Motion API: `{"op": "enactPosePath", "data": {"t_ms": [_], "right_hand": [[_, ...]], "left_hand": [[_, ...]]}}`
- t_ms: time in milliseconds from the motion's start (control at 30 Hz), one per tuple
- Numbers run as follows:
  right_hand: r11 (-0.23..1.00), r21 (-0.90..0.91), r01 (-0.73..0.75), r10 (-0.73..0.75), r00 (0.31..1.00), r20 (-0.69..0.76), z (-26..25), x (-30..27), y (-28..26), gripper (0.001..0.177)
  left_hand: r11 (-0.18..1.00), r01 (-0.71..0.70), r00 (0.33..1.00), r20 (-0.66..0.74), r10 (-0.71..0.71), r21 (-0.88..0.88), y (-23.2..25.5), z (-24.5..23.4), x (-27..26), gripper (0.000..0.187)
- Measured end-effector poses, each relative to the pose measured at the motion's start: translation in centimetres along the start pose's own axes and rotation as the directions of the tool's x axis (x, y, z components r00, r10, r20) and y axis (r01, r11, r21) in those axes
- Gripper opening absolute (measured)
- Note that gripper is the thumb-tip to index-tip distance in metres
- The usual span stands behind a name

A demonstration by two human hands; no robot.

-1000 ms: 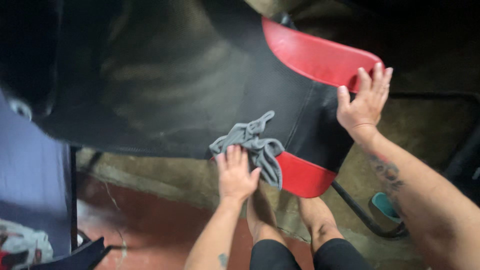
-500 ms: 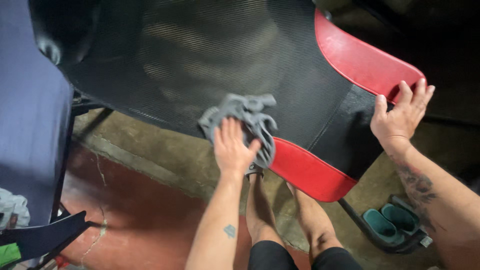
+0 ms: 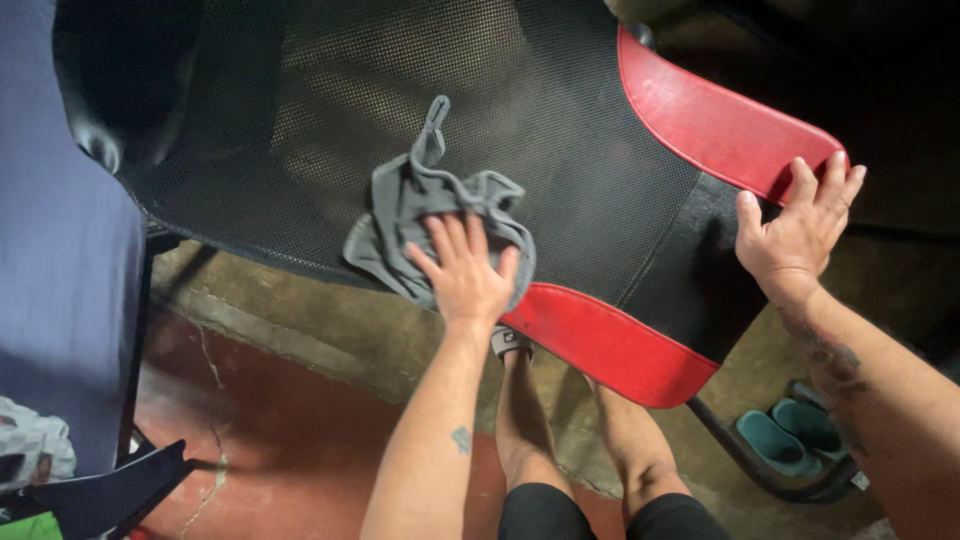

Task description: The person sprays a cleaning solution onto a black and red office chair and wipes the surface with a gray cloth. The person scrubs the foam residue on the seat and backrest, moving the cloth across the mesh and plastic sections to clean the chair.

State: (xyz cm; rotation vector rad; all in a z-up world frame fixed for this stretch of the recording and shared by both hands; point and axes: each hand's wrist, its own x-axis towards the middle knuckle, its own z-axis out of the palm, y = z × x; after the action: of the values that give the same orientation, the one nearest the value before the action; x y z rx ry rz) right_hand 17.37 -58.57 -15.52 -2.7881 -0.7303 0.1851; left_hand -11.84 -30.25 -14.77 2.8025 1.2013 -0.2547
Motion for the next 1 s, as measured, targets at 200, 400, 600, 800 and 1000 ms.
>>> {"op": "enactPosePath", "data": {"t_ms": [200,400,600,800,1000], "right_hand": [[0.999,-0.009,-0.037,0.038,0.999,0.020,-0.1,0.4,-0.4,0.072],[1.000,0.000,-0.029,0.029,1.000,0.007,0.1,0.0,-0.1,0.073],[1.000,-0.013,-0.019,0.019,1.000,0.005,0.1,-0.1,-0.1,0.073],[1.000,-0.021,-0.016,0.017,1.000,0.009,0.0,0.0,-0.3,0.075],[1.000,-0.011,-0.019,0.019,1.000,0.012,-0.1,-0.4,-0.1,0.075]], "left_hand": [[0.970,-0.155,0.988,0.000,0.158,-0.186,2.3,0.9,-2.9,0.070],[0.969,-0.155,0.988,-0.020,0.154,-0.194,-1.3,-0.1,-1.4,0.063],[0.988,-0.111,0.992,-0.078,0.103,-0.106,-1.0,-1.2,-0.5,0.068],[0.986,-0.046,0.995,0.083,0.060,-0.158,1.0,-1.8,-0.2,0.084],[0.988,-0.132,0.991,0.022,0.134,-0.083,-1.0,-1.4,-0.4,0.070]]}}
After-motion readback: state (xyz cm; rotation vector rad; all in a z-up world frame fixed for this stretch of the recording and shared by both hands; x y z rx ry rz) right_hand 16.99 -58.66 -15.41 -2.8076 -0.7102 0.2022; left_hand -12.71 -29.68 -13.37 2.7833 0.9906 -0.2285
